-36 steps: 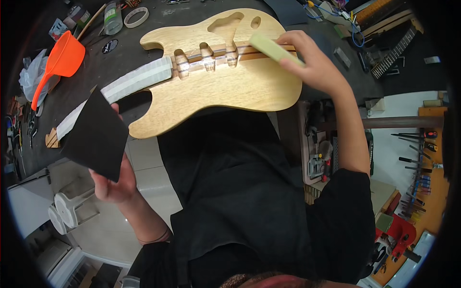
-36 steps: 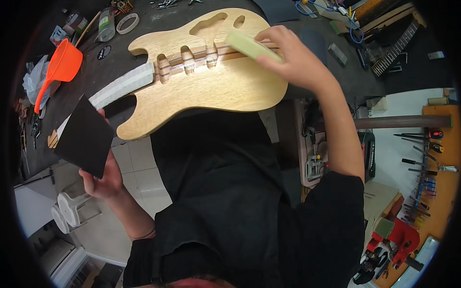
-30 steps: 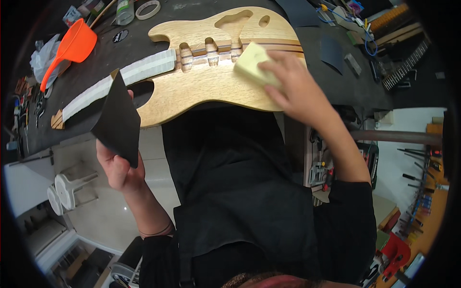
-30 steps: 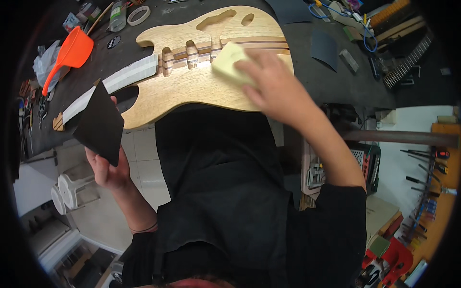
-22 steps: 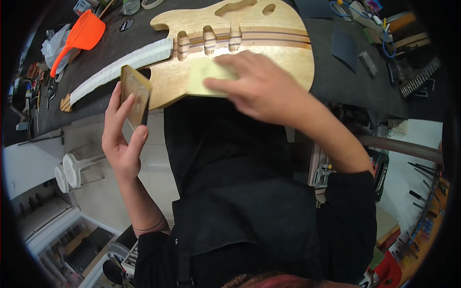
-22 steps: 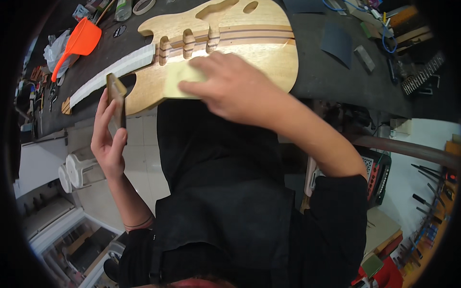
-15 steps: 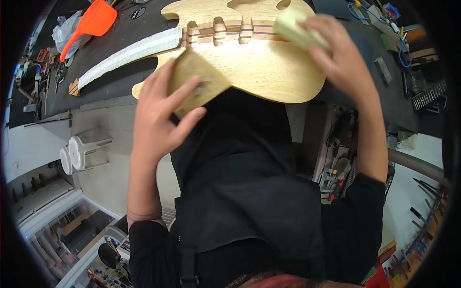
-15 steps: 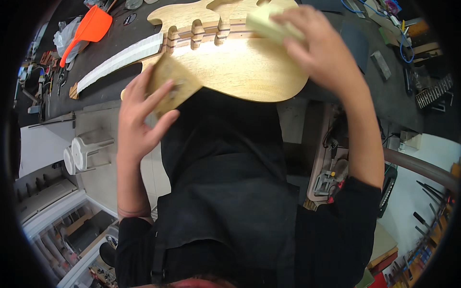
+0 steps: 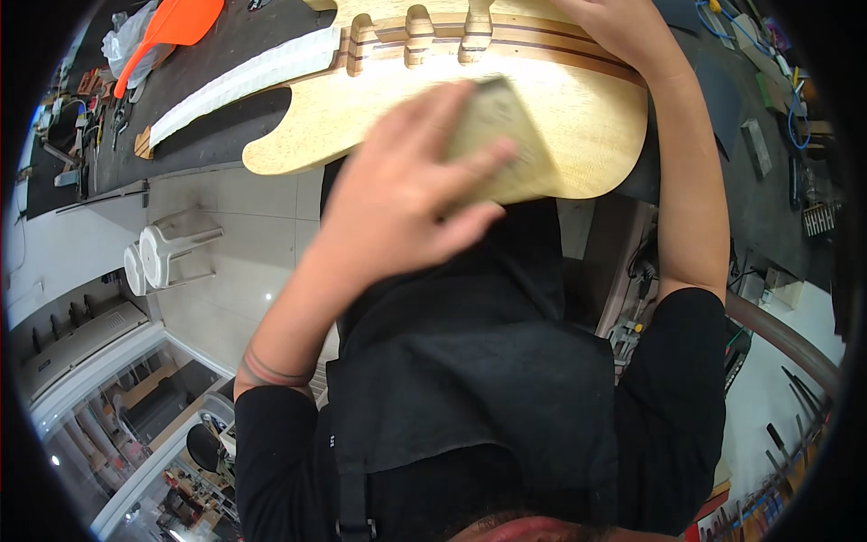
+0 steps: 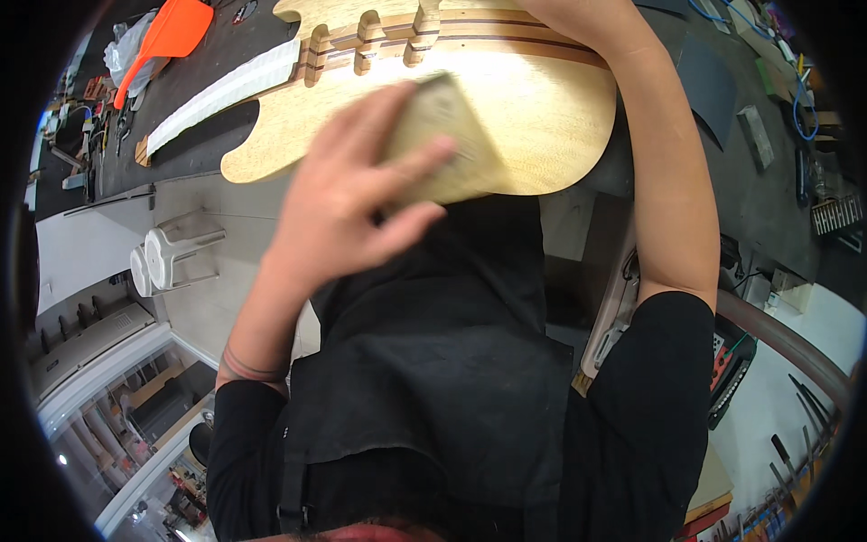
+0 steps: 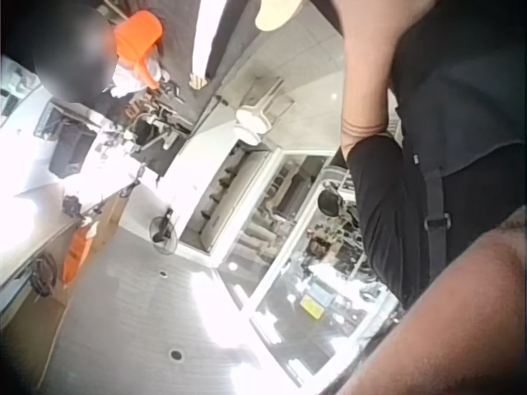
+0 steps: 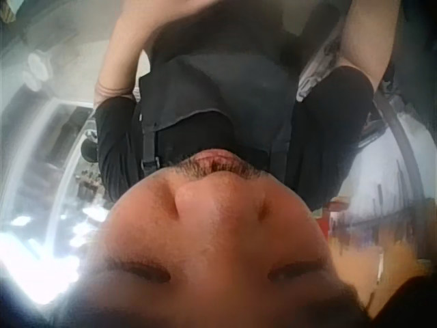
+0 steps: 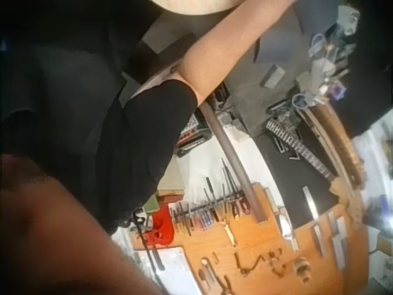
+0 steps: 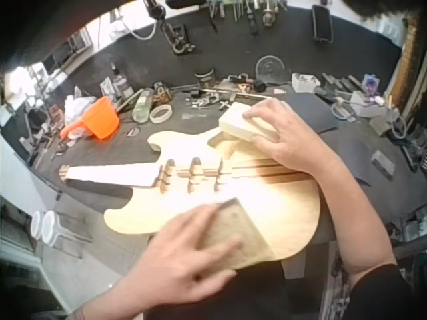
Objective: The person sands the wooden body and headstock of an electric guitar using a sanding block and a sponge.
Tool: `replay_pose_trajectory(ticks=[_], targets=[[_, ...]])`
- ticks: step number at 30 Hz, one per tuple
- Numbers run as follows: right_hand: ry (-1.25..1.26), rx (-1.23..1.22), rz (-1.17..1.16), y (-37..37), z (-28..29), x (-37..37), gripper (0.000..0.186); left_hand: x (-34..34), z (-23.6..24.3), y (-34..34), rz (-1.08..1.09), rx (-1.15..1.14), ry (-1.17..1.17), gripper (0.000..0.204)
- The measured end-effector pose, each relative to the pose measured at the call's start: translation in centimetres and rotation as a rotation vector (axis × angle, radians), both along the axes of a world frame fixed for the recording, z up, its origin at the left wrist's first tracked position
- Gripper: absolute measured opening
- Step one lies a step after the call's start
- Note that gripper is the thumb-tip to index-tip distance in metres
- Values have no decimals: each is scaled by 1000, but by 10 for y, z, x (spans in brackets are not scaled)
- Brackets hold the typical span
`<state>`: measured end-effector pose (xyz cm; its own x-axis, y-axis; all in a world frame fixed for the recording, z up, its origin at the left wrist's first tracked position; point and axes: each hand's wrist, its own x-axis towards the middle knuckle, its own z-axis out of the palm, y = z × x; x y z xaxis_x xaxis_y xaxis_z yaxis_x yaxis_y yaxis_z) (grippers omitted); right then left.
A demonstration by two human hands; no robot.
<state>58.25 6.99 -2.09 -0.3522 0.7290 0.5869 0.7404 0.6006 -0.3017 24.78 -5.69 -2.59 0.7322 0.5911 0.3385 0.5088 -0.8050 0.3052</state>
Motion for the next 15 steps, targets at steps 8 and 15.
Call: replay_pose_trajectory(ticks=[8,15], targets=[[-65,86,9,-3,8,-13,41,28,-7,-18,-34,-36,-58,66],[-59,135,-83,-10,7,1,41,-58,-4,21,230,97,64,60]])
